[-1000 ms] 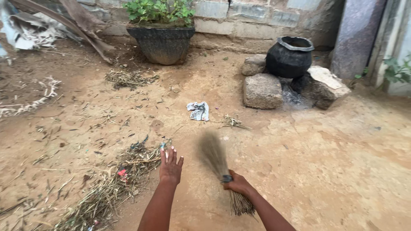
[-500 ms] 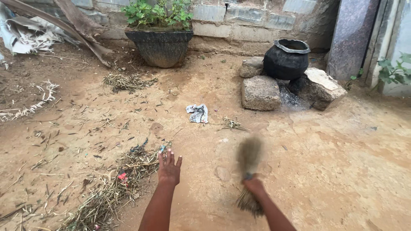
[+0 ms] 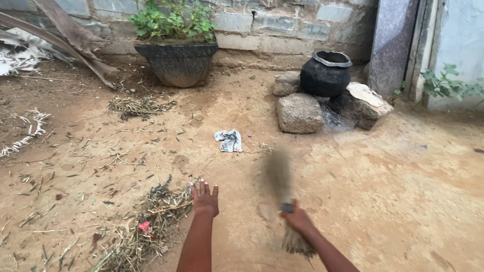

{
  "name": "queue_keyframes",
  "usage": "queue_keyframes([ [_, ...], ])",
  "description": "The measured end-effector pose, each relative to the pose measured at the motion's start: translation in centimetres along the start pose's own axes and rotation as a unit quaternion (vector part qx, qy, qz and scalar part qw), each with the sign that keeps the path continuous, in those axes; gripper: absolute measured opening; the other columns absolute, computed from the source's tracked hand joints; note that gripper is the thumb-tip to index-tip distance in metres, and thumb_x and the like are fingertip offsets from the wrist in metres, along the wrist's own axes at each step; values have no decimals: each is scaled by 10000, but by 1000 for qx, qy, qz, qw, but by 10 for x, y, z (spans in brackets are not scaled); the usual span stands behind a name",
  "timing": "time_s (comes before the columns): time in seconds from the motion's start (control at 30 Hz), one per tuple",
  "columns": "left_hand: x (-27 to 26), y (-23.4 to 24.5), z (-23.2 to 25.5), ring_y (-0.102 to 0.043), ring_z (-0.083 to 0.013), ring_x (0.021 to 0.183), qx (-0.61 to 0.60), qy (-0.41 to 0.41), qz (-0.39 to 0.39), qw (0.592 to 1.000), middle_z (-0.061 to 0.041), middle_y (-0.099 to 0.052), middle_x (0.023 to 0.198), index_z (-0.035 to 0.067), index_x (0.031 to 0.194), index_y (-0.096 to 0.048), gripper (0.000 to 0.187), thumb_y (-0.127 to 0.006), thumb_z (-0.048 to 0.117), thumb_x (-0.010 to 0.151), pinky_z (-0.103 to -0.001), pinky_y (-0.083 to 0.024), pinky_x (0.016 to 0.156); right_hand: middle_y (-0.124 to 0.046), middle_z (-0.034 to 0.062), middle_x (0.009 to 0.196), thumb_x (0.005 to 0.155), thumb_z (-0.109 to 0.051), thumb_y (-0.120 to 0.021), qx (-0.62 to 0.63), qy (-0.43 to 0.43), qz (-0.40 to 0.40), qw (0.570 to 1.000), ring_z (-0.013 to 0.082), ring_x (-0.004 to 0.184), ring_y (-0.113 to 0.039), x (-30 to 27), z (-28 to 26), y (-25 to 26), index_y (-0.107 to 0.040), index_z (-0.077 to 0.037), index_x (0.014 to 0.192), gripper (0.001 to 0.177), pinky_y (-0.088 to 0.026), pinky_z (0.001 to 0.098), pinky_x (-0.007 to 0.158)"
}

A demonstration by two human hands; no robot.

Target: The person sweeps dirt, dried leaves, and debris into a pile on the ground using a handheld broom, occasionally moving pieces of paper and trash by hand to the same pile.

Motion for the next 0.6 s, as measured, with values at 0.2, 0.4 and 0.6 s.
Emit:
queue_keyframes([
  [0.2,8,-21,-27,91,-406,1582,31,15,48,998,-202,-28,1729,150,1661,-93,742,-452,139,1011,-759,82,1164,-702,266,1201,816,-430,-740,6,-51,38,998,369,1088,-689,42,31,-16,-437,15,1442,826,-543,456,942],
  [0.4,3,-30,-36,72,-434,1564,107,46,72,991,-218,-37,1708,70,1649,-119,788,-544,121,988,-751,34,1134,-650,271,1285,818,-413,-705,-167,37,-192,966,366,1170,-652,12,-45,-111,-162,-37,1616,1036,-531,438,987],
  [0.6,-11,-8,-13,-5,-419,1563,106,66,98,987,-216,-65,1703,59,1640,-107,823,-595,205,994,-750,4,1173,-684,221,1195,777,-406,-738,-191,113,-199,955,337,1103,-677,-14,-95,-106,-282,-116,1590,976,-544,411,960],
])
Point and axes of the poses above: each hand's wrist, its own x-axis towards the middle knuckle, its own y-axis out of the back of the hand, z = x × y, the point moved 2 cm from there along x, towards the middle knuckle
